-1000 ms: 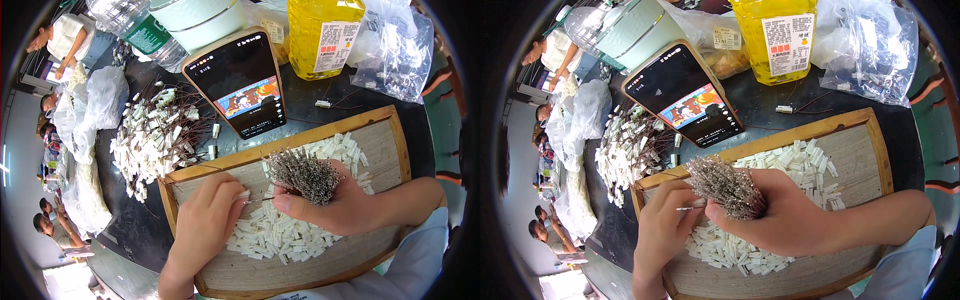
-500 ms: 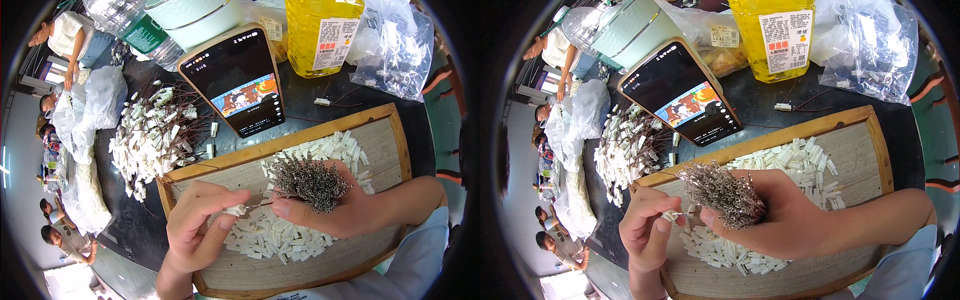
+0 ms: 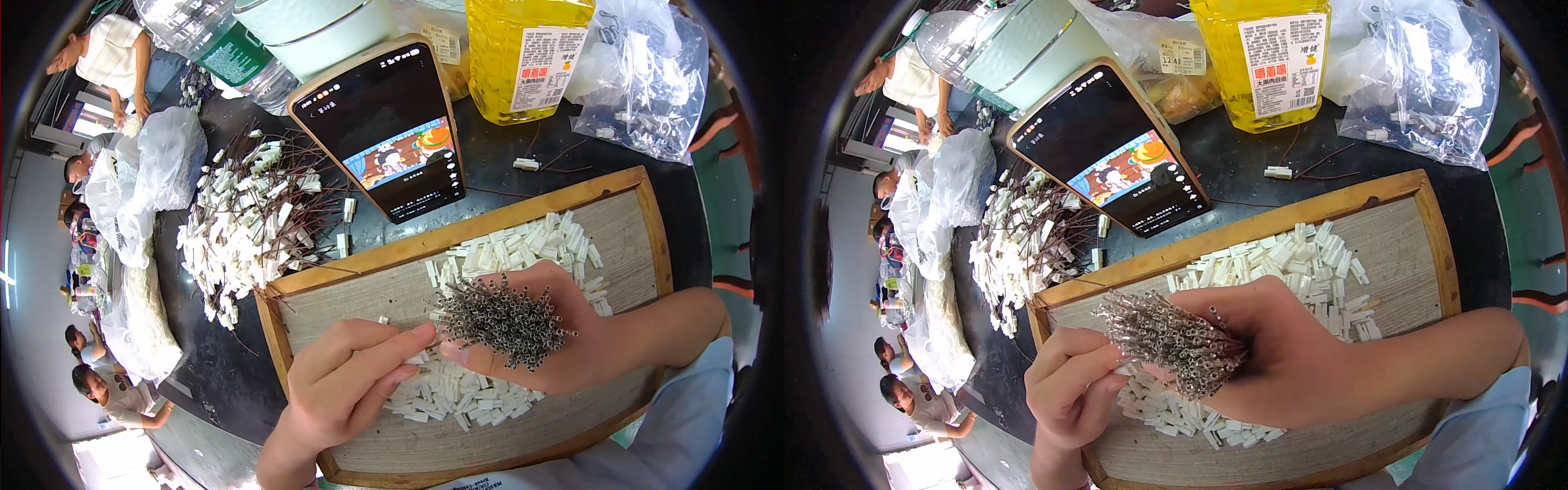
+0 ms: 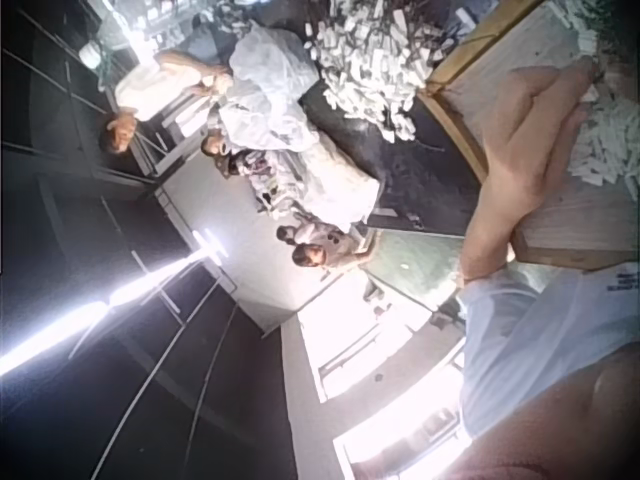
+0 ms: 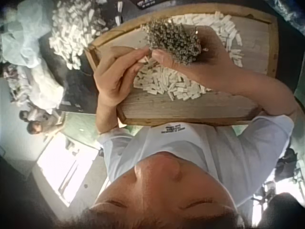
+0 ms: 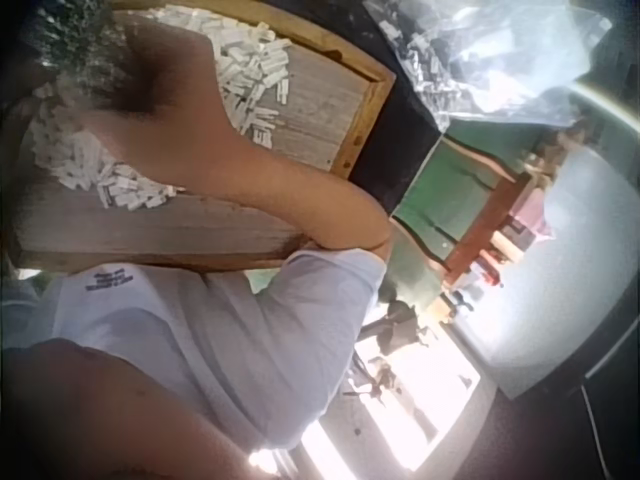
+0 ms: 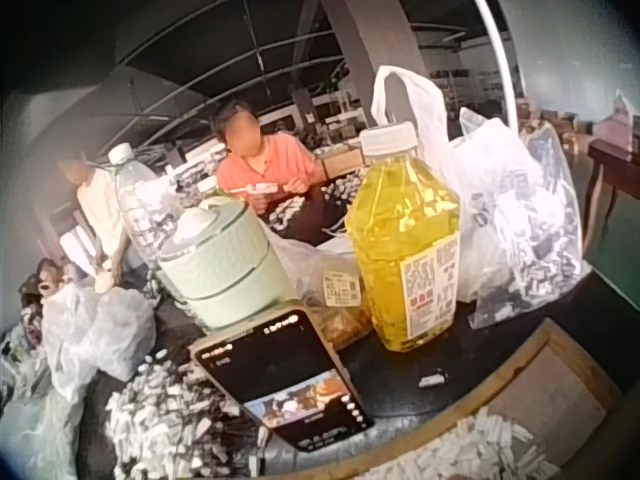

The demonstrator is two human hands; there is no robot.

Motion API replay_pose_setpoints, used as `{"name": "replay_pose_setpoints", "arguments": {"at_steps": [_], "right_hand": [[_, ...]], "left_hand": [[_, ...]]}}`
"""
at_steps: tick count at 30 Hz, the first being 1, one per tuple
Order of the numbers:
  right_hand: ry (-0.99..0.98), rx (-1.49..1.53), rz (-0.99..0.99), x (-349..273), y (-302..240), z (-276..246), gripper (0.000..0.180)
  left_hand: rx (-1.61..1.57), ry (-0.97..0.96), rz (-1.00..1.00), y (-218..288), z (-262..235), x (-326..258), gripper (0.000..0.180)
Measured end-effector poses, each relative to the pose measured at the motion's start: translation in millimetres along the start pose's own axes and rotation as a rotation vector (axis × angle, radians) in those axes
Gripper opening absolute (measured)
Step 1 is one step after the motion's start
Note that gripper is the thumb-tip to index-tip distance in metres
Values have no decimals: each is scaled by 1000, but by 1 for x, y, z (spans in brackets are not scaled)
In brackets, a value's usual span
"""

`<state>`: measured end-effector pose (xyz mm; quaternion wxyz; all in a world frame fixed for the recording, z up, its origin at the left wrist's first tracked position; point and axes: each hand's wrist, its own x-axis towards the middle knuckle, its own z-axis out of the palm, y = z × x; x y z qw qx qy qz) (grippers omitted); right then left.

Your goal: The person assembles small plastic housings onto bundles of thin wires by hand at an industrial work table.

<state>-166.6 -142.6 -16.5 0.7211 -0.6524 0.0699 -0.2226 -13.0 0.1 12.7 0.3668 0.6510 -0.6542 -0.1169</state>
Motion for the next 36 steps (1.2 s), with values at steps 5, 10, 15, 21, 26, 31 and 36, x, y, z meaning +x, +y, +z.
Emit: {"name": "replay_pose_setpoints", "arguments": {"at_steps": [5, 10, 15, 21, 26, 31, 36], "right_hand": [[-29, 114, -9, 2, 1, 2, 22], [-54, 91, 52, 2, 1, 4, 21], [50, 288, 392, 7, -4, 8, 26], [-81, 152, 560, 7, -7, -4, 28], [-24, 259, 483, 8, -10, 2, 19], [-30, 299, 533, 5, -8, 0, 16], [-82, 294, 495, 4, -10, 3, 18]], "left_hand": [[-11, -20, 1, -1, -2, -1, 32], [108, 10, 58, -5, -9, 0, 30], [724, 374, -178, -28, -38, 0, 20], [441, -174, -315, -6, -16, -6, 26], [455, -209, -233, -17, 3, -9, 25], [-197, 131, -448, -2, -4, -7, 21], [-871, 277, -279, -19, 3, -14, 25]]}}
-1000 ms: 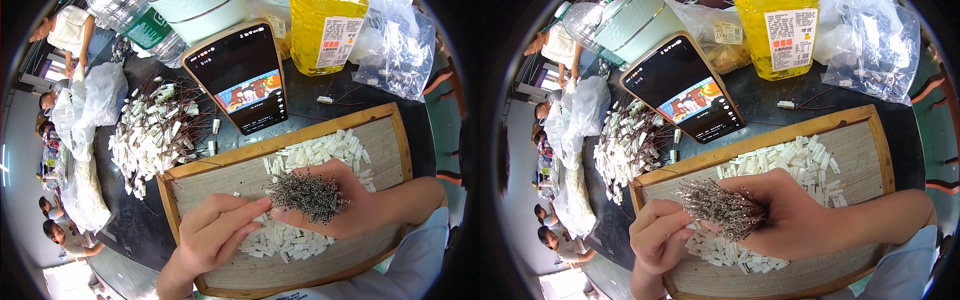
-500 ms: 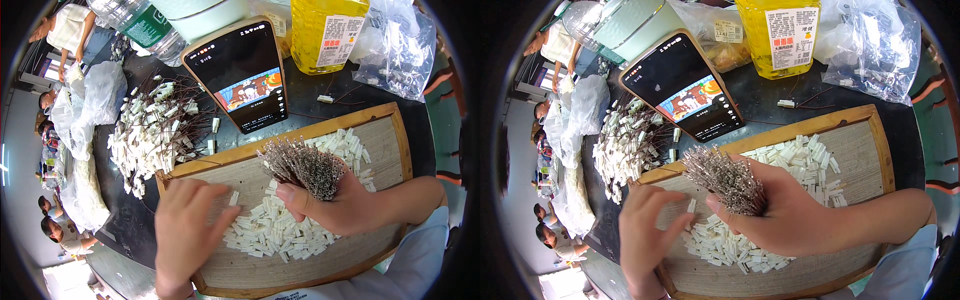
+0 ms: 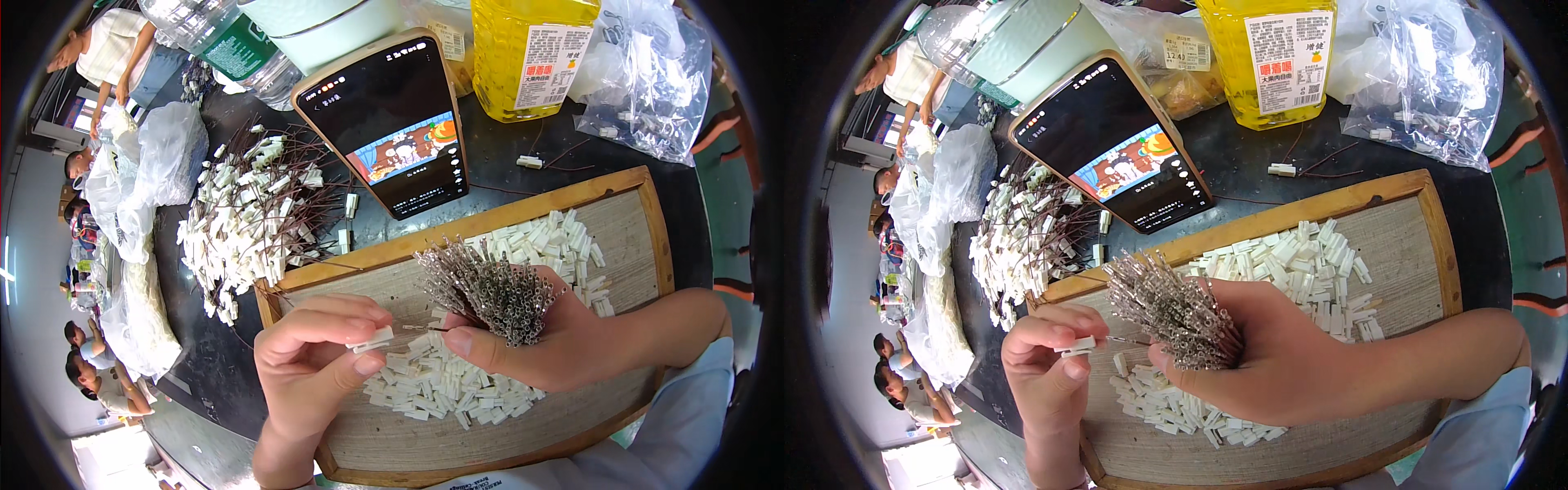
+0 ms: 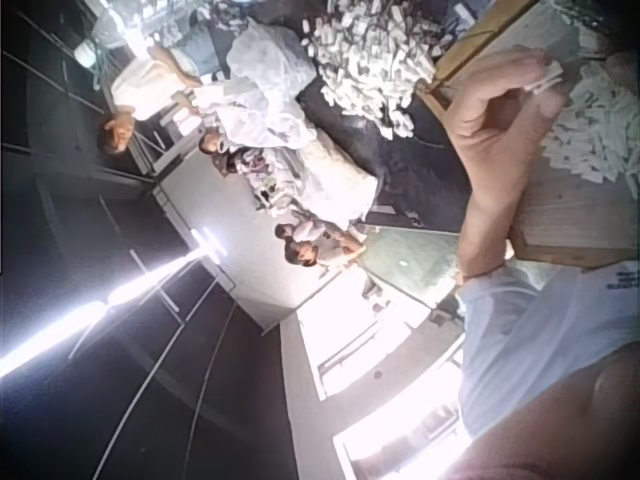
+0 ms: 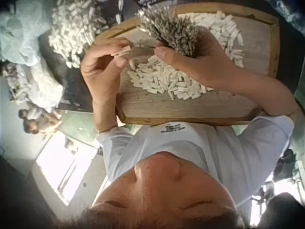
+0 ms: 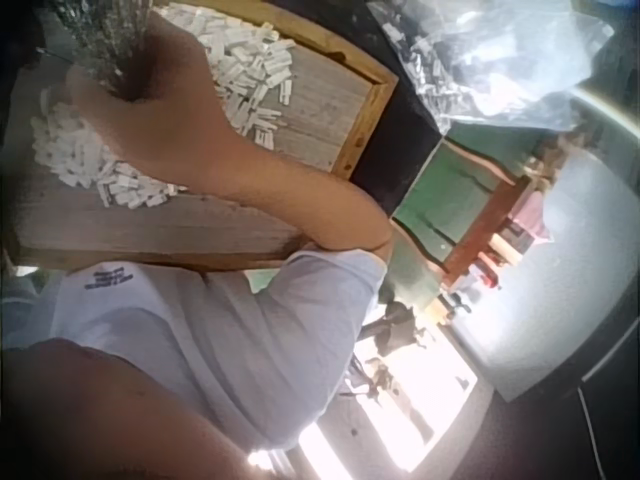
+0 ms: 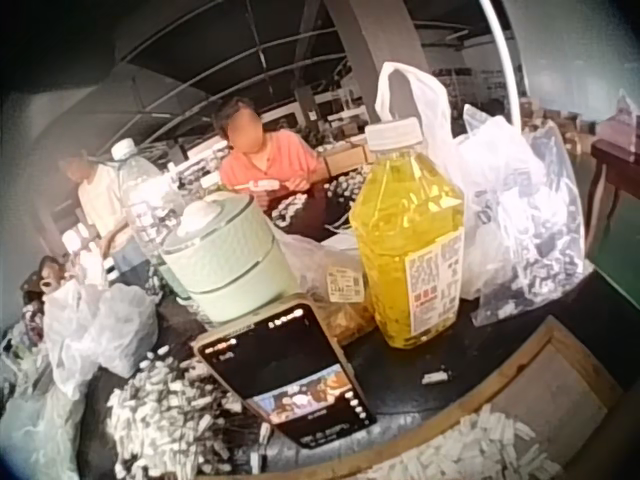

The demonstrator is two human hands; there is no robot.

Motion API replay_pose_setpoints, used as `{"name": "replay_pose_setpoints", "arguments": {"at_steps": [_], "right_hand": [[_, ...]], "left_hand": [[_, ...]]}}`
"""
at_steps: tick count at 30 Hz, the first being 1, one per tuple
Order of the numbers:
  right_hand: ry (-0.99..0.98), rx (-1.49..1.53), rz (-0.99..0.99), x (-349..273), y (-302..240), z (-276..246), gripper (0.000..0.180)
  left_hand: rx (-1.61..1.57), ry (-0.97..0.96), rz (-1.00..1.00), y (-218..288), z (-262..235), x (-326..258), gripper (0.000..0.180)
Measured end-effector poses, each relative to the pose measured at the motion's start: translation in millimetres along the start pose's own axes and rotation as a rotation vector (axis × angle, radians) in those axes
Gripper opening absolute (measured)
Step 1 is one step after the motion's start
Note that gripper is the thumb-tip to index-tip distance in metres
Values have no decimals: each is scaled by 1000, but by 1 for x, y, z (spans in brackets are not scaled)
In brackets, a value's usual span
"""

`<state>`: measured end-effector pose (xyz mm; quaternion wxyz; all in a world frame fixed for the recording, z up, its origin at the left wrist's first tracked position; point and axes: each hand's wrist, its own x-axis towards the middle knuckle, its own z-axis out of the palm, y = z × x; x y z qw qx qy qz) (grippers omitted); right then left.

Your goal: The person assembles small plastic housings onto bundles of thin wires by hand at an industrial work table.

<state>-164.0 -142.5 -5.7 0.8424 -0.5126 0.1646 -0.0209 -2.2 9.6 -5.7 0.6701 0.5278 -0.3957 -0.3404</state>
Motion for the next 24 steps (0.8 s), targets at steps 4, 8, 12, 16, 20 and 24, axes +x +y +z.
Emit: {"name": "replay_pose_setpoints", "arguments": {"at_steps": [4, 8, 12, 16, 20, 24], "right_hand": [[-7, 57, -16, 1, -1, 0, 22], [-52, -74, 4, 1, -2, -4, 18], [-16, -145, 18, -1, 2, -2, 19], [-78, -110, -197, 0, 14, -4, 24], [-97, -226, -132, 1, 7, -4, 24], [-78, -106, -300, -1, 13, 0, 30]], "left_hand": [[-82, 20, -151, 0, 3, -2, 25], [-84, 41, -138, 1, 6, -2, 25], [-51, -36, -144, 1, 6, -1, 23], [-97, -77, -216, 1, 9, -4, 22], [-4, -135, -246, 5, 9, -5, 23], [42, -81, -271, 16, 9, -2, 19]]}}
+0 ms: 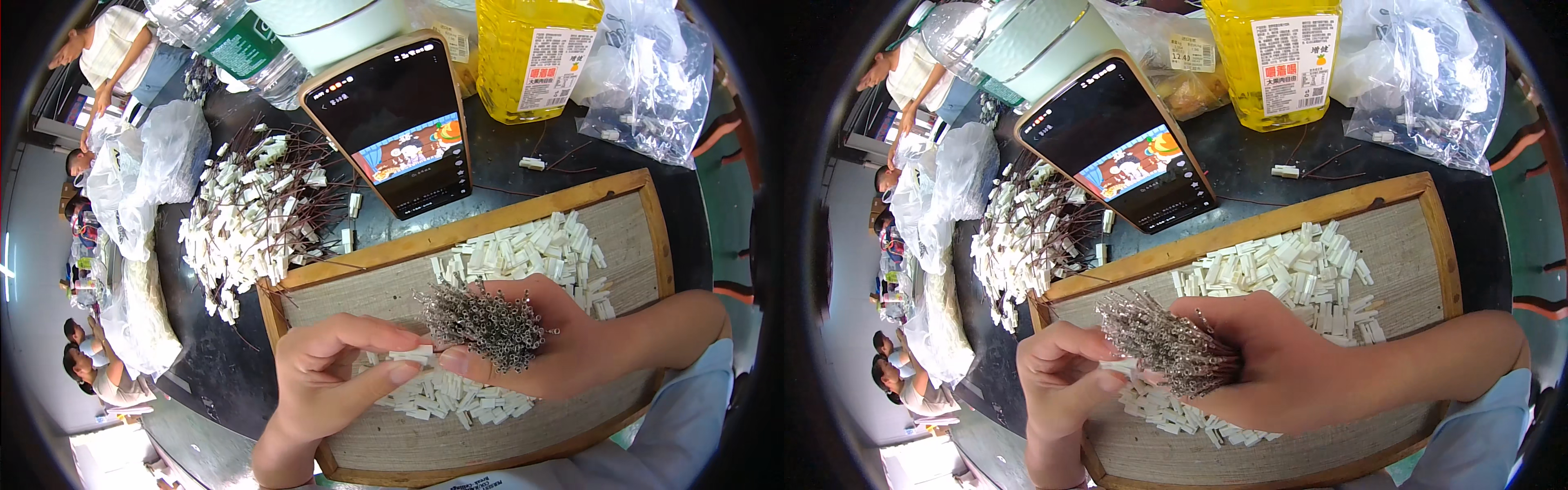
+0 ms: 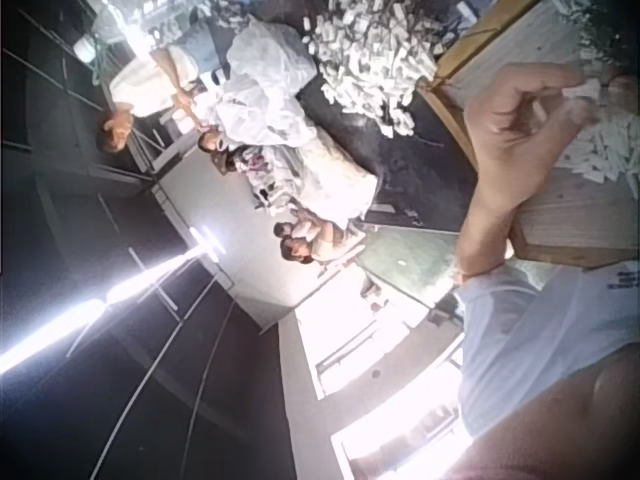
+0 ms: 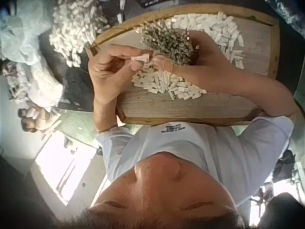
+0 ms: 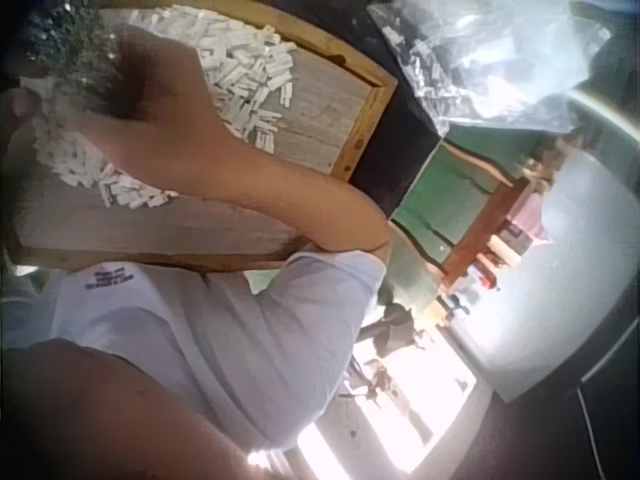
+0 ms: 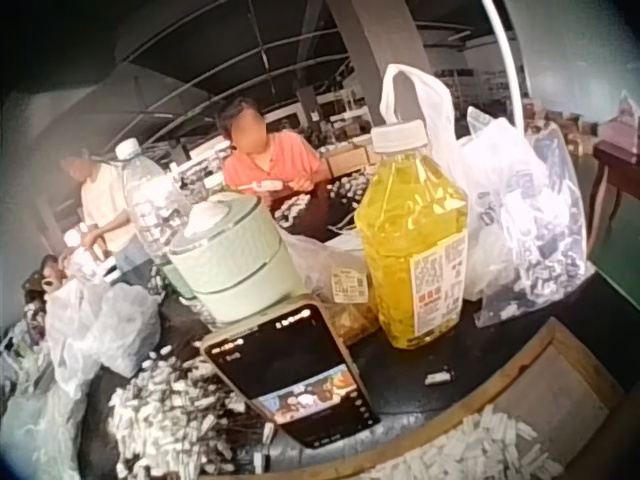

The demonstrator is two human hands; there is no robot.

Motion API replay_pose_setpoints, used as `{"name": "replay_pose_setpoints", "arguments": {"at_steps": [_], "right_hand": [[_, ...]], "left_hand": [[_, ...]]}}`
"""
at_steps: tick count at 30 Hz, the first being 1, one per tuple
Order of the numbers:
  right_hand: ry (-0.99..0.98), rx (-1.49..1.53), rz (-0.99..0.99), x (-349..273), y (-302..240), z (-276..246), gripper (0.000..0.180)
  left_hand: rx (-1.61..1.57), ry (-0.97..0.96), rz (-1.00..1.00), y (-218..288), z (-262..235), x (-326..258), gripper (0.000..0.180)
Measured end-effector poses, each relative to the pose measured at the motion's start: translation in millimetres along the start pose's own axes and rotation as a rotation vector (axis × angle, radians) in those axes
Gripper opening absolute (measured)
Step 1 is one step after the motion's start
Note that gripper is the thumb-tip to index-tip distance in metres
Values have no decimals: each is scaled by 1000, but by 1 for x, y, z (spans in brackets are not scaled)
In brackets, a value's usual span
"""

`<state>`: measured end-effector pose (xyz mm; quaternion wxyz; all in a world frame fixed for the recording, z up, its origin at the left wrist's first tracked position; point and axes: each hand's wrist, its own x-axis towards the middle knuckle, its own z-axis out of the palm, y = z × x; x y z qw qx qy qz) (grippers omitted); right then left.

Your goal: The person assembles small plastic housings onto bundles of thin wires by hand at an industrial work table.

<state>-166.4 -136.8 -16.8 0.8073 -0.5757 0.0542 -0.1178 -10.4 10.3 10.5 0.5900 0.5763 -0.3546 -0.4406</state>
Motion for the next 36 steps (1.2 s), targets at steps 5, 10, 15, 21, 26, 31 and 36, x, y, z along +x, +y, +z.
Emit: {"name": "replay_pose_setpoints", "arguments": {"at_steps": [5, 10, 15, 21, 26, 31, 36], "right_hand": [[80, 162, 386, 7, -16, 0, 32], [81, 112, 300, 7, -9, -2, 28], [100, 116, 271, 5, -4, -3, 23], [65, 80, 265, 7, -13, -2, 28], [44, 145, 308, 6, -14, -2, 27], [38, 80, 375, 5, -18, -2, 19], [75, 51, 389, 5, -19, -3, 15]], "left_hand": [[221, 442, 345, 12, -39, 9, 13], [1433, 437, 173, 29, -39, -2, 18], [1439, -137, -134, 14, -9, 1, 15], [1409, -172, 5, 1, -8, 0, 17], [665, 135, 152, 3, -8, 2, 24], [246, 66, 197, -3, -14, 2, 31], [324, 31, 164, 0, -12, 3, 26]]}}
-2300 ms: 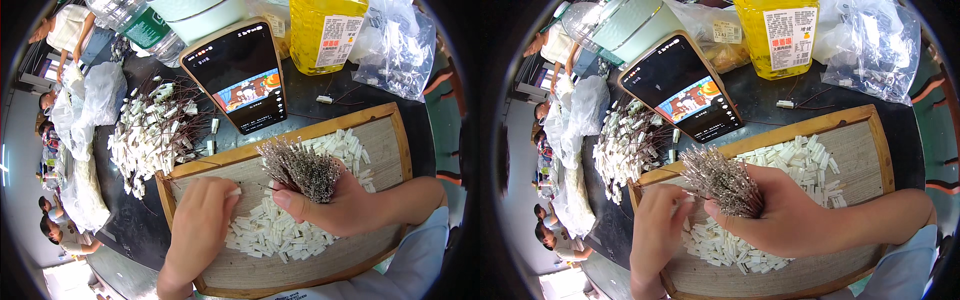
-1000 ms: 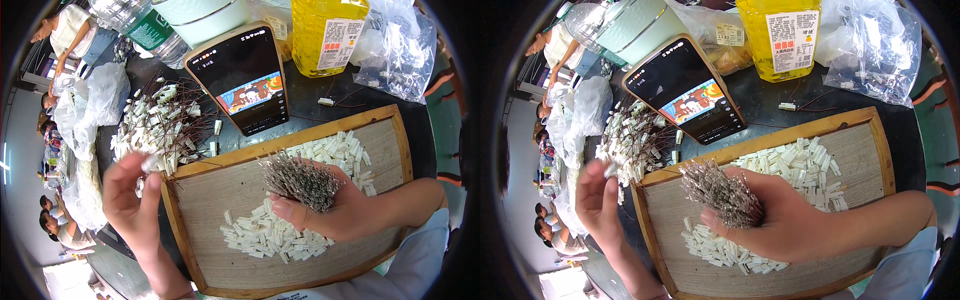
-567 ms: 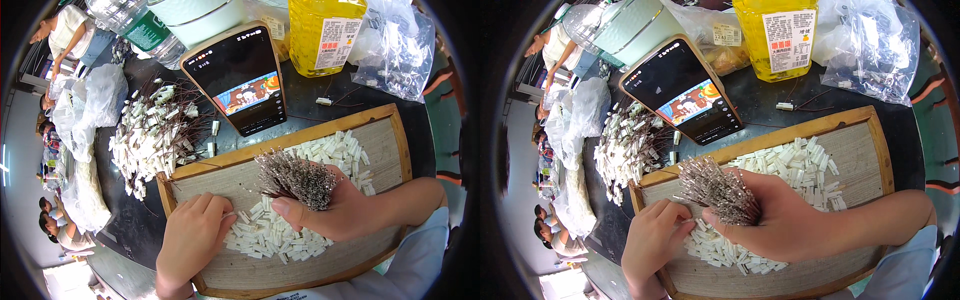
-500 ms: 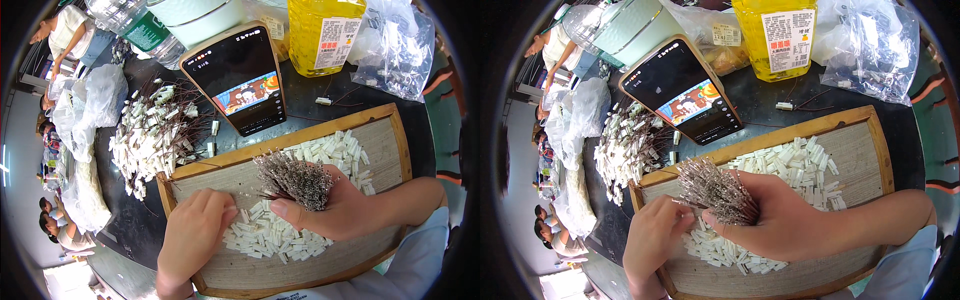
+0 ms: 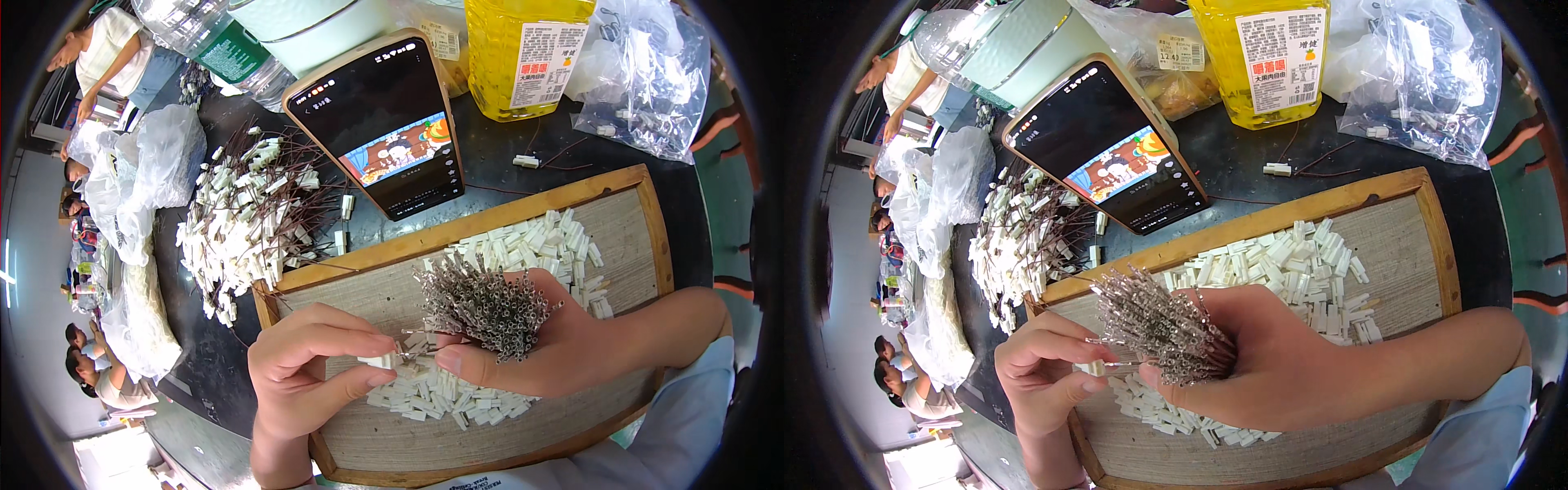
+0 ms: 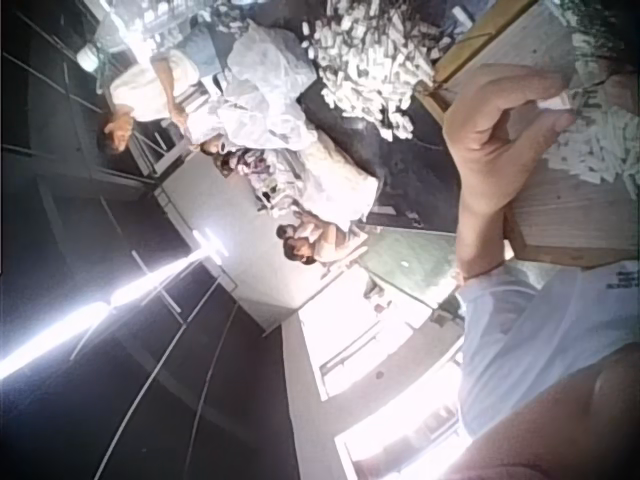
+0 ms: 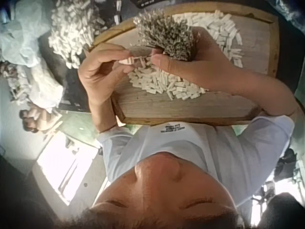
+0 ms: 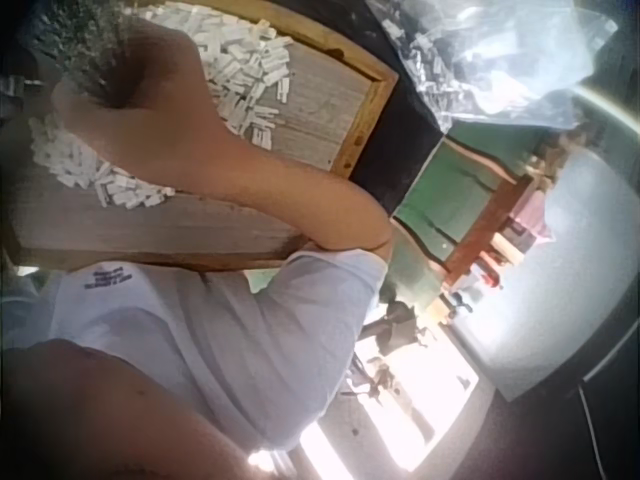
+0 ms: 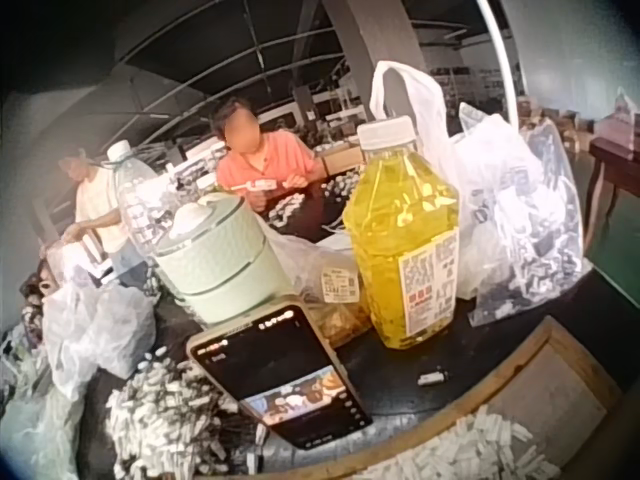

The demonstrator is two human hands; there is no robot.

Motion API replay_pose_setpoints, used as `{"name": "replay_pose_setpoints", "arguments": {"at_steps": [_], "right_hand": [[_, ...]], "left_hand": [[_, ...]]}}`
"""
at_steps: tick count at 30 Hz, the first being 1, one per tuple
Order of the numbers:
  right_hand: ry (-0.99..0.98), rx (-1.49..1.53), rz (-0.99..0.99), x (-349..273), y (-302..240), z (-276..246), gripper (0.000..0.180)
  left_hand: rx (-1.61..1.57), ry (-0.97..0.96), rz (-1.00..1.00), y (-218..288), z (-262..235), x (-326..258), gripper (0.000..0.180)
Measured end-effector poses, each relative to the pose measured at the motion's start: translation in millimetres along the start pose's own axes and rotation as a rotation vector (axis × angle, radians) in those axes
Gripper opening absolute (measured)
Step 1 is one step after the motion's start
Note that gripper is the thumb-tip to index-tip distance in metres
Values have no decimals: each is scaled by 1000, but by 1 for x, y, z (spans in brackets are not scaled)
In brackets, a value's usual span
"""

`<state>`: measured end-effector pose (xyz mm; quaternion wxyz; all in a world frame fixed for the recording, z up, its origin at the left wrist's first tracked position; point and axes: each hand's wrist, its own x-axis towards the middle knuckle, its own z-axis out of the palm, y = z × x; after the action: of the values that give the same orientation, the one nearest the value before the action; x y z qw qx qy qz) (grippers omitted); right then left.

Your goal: The person assembles small plastic housings onto bundles of thin wires by hand at an industrial work table.

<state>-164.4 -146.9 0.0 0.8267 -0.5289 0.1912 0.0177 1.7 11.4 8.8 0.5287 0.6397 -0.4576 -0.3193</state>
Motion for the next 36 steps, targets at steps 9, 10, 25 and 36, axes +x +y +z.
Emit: {"name": "replay_pose_setpoints", "arguments": {"at_steps": [9, 10, 25, 36], "right_hand": [[-145, 68, -135, 0, 14, -4, 27], [-130, -30, -178, 1, 16, -4, 23], [8, 65, -45, 6, 4, 4, 24], [-55, 85, -35, 4, 7, -1, 21]], "left_hand": [[210, -159, 121, 10, 13, 5, 22], [211, -157, 120, 10, 13, 4, 22], [1087, 261, 248, 8, -33, 8, 26], [900, -358, 85, -3, 1, 8, 16]]}}
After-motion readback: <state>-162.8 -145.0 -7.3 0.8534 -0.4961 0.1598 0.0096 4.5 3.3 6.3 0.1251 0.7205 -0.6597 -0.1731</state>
